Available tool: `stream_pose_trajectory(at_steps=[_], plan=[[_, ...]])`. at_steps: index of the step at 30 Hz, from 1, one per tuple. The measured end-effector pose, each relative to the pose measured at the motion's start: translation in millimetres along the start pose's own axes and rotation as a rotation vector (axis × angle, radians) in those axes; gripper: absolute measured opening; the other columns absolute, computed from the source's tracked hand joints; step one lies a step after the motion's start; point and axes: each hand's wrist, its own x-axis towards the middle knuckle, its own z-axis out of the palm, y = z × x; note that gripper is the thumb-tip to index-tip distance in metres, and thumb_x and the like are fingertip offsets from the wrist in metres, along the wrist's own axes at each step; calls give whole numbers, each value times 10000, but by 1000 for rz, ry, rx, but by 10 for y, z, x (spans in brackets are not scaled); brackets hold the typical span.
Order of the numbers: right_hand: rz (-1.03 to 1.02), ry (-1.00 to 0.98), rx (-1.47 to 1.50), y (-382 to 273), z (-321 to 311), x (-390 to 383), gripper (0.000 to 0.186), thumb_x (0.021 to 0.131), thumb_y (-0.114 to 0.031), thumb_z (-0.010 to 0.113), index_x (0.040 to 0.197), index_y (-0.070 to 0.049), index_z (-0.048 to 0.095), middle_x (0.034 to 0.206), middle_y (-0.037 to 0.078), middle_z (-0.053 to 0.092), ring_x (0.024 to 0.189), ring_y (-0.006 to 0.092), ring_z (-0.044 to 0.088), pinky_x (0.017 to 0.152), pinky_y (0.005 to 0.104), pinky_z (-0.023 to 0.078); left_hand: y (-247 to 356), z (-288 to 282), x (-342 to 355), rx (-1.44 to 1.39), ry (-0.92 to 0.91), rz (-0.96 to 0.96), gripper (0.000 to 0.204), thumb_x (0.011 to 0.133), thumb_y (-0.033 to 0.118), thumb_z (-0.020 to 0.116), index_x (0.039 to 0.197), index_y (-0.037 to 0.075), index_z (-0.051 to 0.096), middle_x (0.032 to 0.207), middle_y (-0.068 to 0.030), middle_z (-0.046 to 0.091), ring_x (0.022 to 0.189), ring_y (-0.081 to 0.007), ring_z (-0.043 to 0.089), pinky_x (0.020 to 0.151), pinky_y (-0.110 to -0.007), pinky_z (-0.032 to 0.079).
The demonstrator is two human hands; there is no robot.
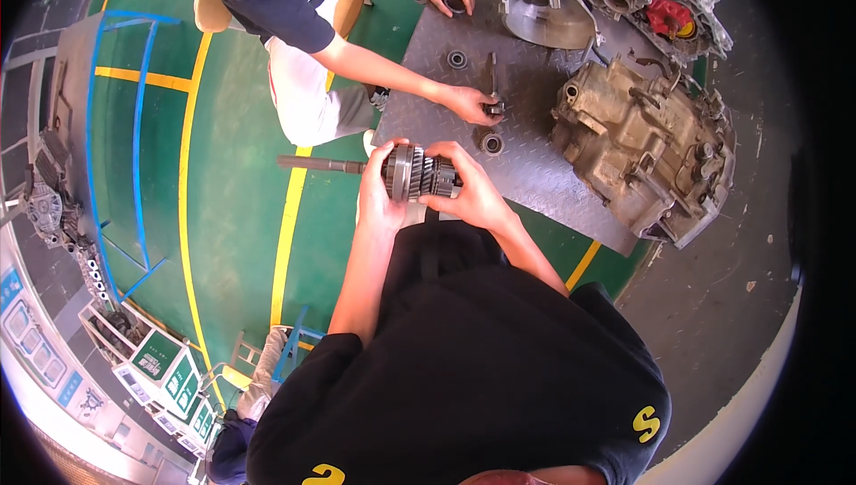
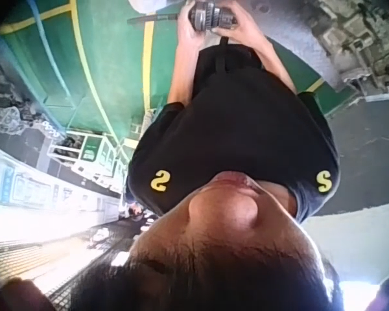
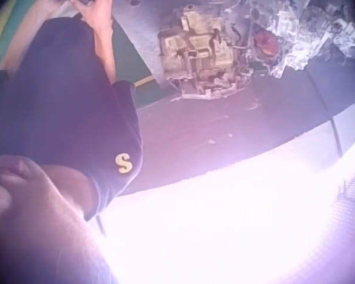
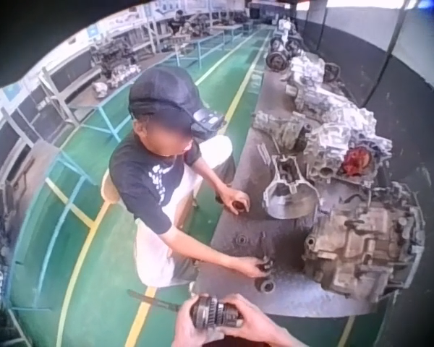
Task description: The person manipulates a transmission gear shaft and various bearings by hand, sliding components along the shaft and aligning them while consulting with another person at a workbench.
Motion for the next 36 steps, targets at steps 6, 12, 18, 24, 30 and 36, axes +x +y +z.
stream_pose_trajectory(at_steps=[6,12,18,24,30,36], plan=[[-63,91,417,216,292,-3,613,644,-5,779,1189,-34,499,1097,80,520,1035,180,524,880,311,432,213,87,-141,214,63,115,224,877,205,564,1016,32,592,960,-80,617,888,-164,601,803,-294,490],[-119,133,465,136,294,100,527,628,-28,760,1109,-11,546,1038,77,543,958,165,548,838,290,445,385,231,-256,307,62,173,245,893,217,526,1043,33,586,989,-92,632,908,-167,604,818,-315,489],[-123,165,456,32,221,115,502,622,-52,743,1080,-10,543,1043,84,550,966,163,549,860,297,439,440,281,-263,254,41,126,249,892,240,514,1017,38,588,952,-104,651,866,-205,636,801,-344,515],[-138,197,435,11,200,84,495,613,-79,749,1058,-15,543,981,85,587,919,166,576,838,306,455,440,281,-276,234,67,133,241,899,218,509,1016,22,587,953,-115,646,866,-233,631,824,-364,507],[-27,174,547,135,110,12,472,628,-53,718,1064,-28,538,931,44,579,847,102,550,776,263,459,537,291,-346,191,111,154,282,888,293,514,1018,51,575,929,-133,639,858,-334,631,774,-434,516],[25,101,688,211,87,-37,485,660,-43,697,1112,-37,520,1024,49,565,915,116,544,817,270,459,632,344,-417,205,131,213,281,899,304,492,1017,61,571,930,-137,635,837,-330,637,784,-421,519]])
